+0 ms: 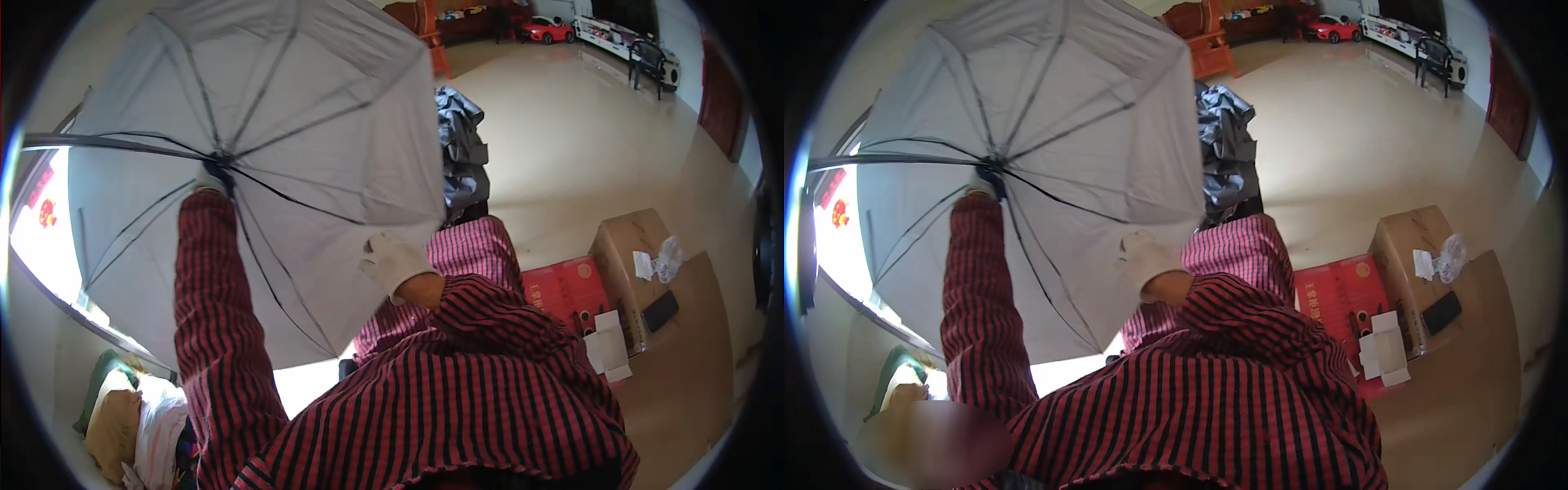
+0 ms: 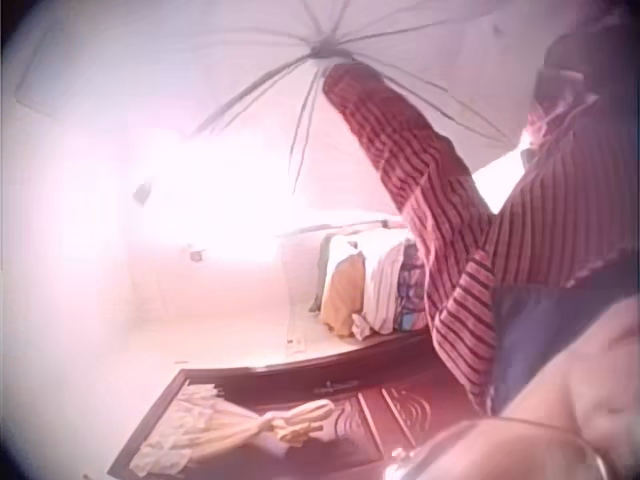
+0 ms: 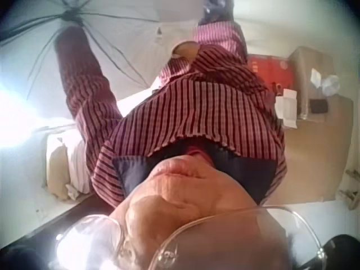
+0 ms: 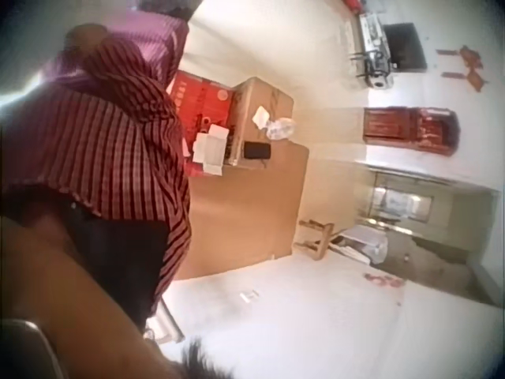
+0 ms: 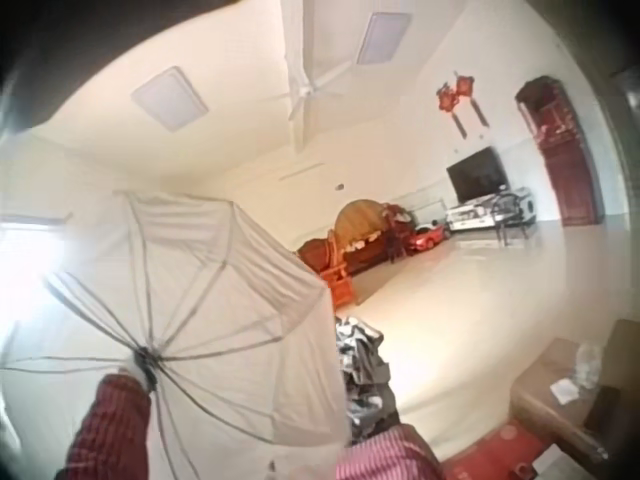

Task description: Assembling or repairing a white umbrella by attaching fabric to the frame and inspecting the mechanism.

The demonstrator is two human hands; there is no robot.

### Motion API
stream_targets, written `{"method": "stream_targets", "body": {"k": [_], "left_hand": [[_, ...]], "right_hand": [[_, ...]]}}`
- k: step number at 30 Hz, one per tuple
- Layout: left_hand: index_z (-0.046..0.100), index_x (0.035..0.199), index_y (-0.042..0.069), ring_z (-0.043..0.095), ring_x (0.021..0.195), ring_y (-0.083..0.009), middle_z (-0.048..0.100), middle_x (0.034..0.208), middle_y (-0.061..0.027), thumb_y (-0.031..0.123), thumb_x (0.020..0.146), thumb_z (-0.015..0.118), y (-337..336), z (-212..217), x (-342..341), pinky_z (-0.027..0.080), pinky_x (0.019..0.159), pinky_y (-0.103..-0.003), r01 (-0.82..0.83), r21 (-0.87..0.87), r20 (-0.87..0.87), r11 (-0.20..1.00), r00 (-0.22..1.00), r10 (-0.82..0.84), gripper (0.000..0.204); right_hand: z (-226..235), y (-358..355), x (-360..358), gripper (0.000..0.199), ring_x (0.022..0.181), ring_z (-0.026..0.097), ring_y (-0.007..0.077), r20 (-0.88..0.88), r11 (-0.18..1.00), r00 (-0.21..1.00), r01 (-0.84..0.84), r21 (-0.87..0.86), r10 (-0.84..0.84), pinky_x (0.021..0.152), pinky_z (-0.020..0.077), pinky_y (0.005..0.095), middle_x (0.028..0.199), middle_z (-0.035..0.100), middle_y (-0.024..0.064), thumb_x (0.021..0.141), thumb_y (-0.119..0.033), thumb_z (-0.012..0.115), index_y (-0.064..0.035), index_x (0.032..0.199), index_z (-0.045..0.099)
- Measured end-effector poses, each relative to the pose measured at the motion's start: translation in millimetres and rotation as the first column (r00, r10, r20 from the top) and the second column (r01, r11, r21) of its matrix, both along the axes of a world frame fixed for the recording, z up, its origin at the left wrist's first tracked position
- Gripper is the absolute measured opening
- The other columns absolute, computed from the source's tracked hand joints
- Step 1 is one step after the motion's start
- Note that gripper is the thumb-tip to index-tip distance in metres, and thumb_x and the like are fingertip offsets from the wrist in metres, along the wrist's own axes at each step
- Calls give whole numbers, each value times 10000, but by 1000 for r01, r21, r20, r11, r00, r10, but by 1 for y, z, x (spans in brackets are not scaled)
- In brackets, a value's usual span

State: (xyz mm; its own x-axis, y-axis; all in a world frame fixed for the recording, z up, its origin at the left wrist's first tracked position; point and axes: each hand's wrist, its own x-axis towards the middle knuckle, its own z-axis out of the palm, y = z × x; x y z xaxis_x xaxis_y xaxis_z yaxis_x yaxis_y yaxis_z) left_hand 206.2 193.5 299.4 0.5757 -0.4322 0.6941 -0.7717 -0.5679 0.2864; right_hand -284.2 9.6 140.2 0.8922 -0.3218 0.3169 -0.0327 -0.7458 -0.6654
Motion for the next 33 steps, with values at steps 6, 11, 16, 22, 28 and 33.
{"method": "stream_targets", "body": {"k": [6, 11, 16, 22, 28, 33], "left_hand": [[599, 954, 169, 572, 966, -201, 659, 986, -51, 309, 951, 293, -235, -103, -132, 423, 847, -368, -411, 908, 417, 85, 866, -277, 337], [627, 698, 214, 592, 737, -169, 635, 710, 12, 296, 761, 561, -231, -137, -67, 429, 651, -342, 278, 747, -84, 604, 941, -328, 123], [554, 775, 144, 507, 515, -193, 533, 605, -34, 235, 918, 462, -231, -155, -20, 391, 450, -322, 131, -787, -615, 603, -75, -785, 193], [500, 719, 175, 425, 431, -141, 464, 554, 11, 430, 933, 457, -248, -126, -115, 317, 372, -301, -70, -685, -718, 725, -108, -688, 336], [598, 1030, 60, 604, 607, -211, 613, 733, -68, 417, 898, 590, -158, -191, -190, 490, 525, -344, 58, -579, -709, 813, 457, -537, 380], [469, 1268, 41, 589, 1004, -387, 518, 1207, -215, 439, 737, 729, -63, -236, -261, 486, 829, -453, -139, 71, -496, 988, 854, 156, 713]], "right_hand": [[-89, -92, 9, 636, 1183, 435, 312, 51, 771, 893, 413, -484, -447, 973, 325, 497, 1190, 504, 119, 604, -388, 797, -104, 1124, 564], [-86, -83, 34, 607, 1168, 453, 299, 188, 628, 820, 541, -559, -540, 966, 345, 478, 1150, 517, 108, 589, -361, 814, -102, 1083, 576], [-38, -69, 37, 483, 1088, 519, 244, -96, 783, 878, 363, -505, -468, 895, 402, 443, 1078, 549, 67, 641, -368, 790, -120, 1008, 599], [-54, -100, 51, 379, 991, 584, 271, -305, 803, 829, 256, -538, -469, 769, 473, 437, 1090, 578, 101, 705, -380, 743, -129, 965, 631], [-44, -112, 47, 450, 1074, 561, 318, -464, 871, 809, 114, -479, -361, 869, 473, 445, 1156, 558, 130, 762, -363, 694, -91, 1106, 594], [-37, -106, 56, 591, 1107, 553, 317, -455, 877, 783, 231, -422, -425, 885, 472, 440, 1190, 557, 136, 740, -449, 706, -99, 1190, 549]]}}
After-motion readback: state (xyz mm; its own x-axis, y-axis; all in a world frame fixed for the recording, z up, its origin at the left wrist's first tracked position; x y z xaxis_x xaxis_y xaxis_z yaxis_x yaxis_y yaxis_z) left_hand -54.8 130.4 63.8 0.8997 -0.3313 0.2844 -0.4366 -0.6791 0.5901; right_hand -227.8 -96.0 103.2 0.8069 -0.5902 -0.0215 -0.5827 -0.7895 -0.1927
